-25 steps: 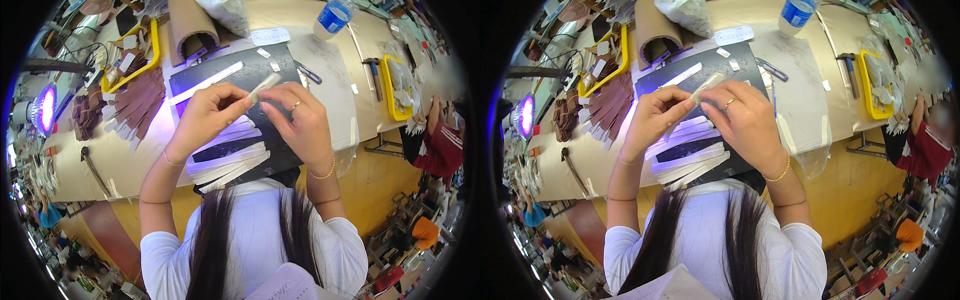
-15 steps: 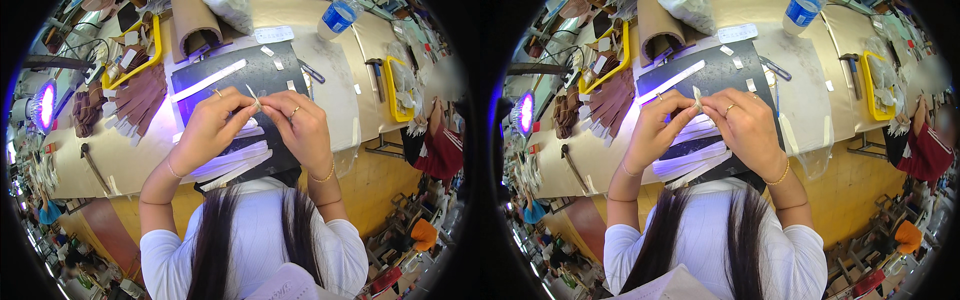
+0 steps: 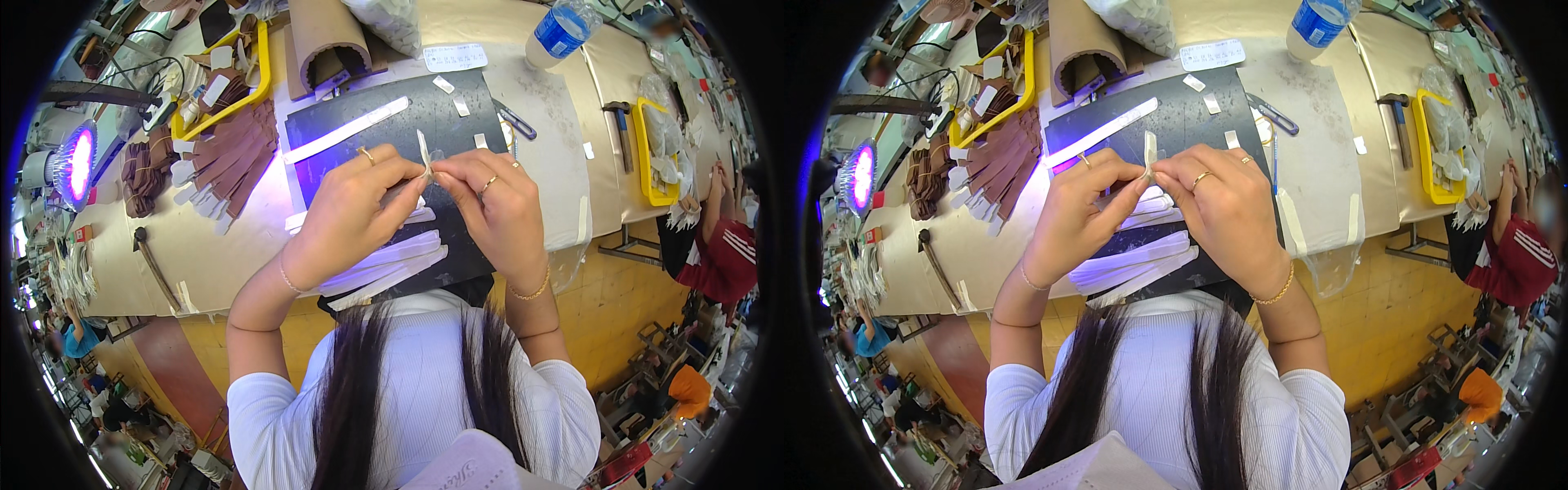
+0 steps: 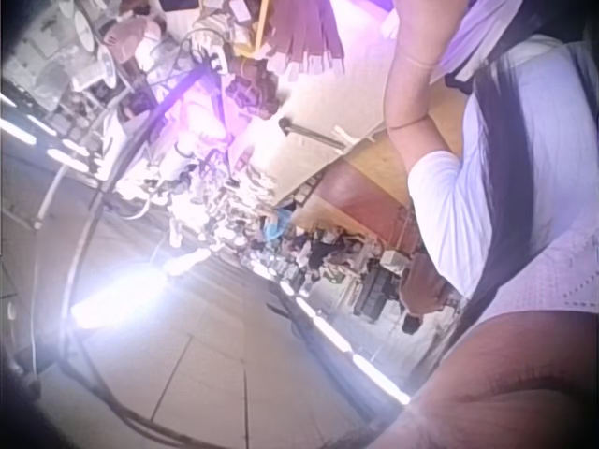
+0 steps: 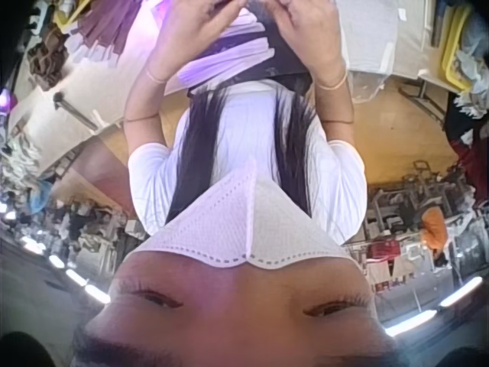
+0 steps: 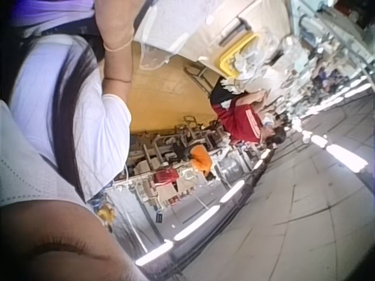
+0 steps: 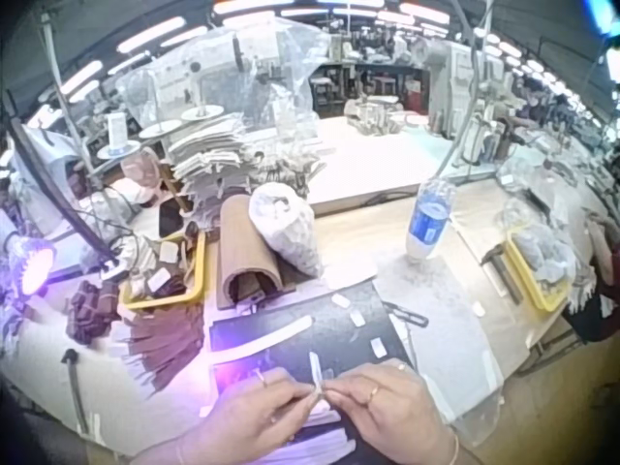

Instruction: The person repeatedly picks up small white rectangular pieces and applies small adhesive tabs to them. They handle the pieces one at a time, aligning and pressing the tabs onto the surfaces, then stacking the finished pieces on the work surface.

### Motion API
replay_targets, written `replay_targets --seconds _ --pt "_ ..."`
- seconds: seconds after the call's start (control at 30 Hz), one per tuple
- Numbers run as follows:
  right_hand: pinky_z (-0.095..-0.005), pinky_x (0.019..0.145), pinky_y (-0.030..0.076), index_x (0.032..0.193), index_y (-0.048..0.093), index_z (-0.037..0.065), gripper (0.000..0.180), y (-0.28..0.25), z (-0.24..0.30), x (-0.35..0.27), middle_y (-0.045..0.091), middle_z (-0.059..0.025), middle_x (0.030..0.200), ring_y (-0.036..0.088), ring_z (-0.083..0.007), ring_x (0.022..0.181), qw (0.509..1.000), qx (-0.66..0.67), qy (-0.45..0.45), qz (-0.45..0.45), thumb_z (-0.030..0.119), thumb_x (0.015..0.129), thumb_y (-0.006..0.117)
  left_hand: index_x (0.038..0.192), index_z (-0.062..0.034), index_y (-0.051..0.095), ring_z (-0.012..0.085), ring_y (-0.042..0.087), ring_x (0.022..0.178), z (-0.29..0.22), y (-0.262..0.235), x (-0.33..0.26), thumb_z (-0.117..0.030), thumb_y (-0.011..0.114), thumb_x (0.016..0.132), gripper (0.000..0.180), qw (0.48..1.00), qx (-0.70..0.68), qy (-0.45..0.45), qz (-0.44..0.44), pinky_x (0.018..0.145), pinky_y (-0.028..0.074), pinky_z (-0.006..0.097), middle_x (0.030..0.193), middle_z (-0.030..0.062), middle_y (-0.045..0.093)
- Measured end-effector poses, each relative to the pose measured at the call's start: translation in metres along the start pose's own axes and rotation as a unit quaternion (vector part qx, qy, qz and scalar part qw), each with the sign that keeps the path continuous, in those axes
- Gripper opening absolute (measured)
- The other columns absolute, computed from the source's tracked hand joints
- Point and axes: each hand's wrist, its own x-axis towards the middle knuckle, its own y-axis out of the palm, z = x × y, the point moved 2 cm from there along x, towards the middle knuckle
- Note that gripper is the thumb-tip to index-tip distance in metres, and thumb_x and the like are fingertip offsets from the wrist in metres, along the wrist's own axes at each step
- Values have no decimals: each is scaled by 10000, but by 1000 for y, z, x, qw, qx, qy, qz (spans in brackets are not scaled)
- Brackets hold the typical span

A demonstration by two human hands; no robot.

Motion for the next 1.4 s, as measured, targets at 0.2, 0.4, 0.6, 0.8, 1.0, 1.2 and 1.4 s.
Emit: replay_targets --seconds 0.2,0.4,0.6,0.8,1.0,1.2,1.4 --pt "-353 686 425 888 710 50 87 2 1 -1 677 -43 814 640 -216 712 999 -32 -31 -22 69 817 756 956 6 691 311 604 699 0 0 2 -103 677 904 122 1000 5 -19 -5 620 469 391 789 146 602" --pt "-349 701 420 895 701 60 96 3 1 1 672 -39 813 635 -211 717 997 -60 -44 -11 71 816 756 935 6 681 333 614 718 -1 5 2 -94 681 887 111 999 24 6 -26 631 485 410 812 151 608" --pt "-352 731 416 897 700 72 100 5 1 1 669 -30 825 630 -205 735 995 -86 -51 3 88 817 757 912 -1 663 348 615 735 2 7 1 -91 677 877 98 997 67 37 -30 651 497 431 824 149 598" --pt "-369 801 399 901 670 101 86 4 -3 -2 649 -17 832 618 -199 761 996 -82 -40 7 100 829 717 904 -5 660 347 610 730 1 8 3 -84 676 874 86 995 91 27 -17 660 493 434 811 147 590" --pt "-377 839 384 883 639 125 44 13 -4 -4 581 -11 830 596 -181 797 993 -99 -43 38 124 840 627 899 8 672 318 584 663 2 8 1 -48 689 864 69 998 64 -5 -23 606 458 399 759 140 582" --pt "-389 842 379 861 640 109 31 13 -7 -10 560 -18 811 590 -184 804 994 -96 -44 19 117 831 637 901 18 673 271 556 622 2 10 2 -55 691 876 79 998 48 -37 -2 575 432 372 735 131 560" --pt "-352 820 394 873 668 87 73 12 -10 -5 631 -33 826 611 -201 771 999 -16 7 31 100 832 727 938 27 682 229 544 619 7 5 0 -74 677 904 106 999 22 -48 8 578 427 341 731 123 555"
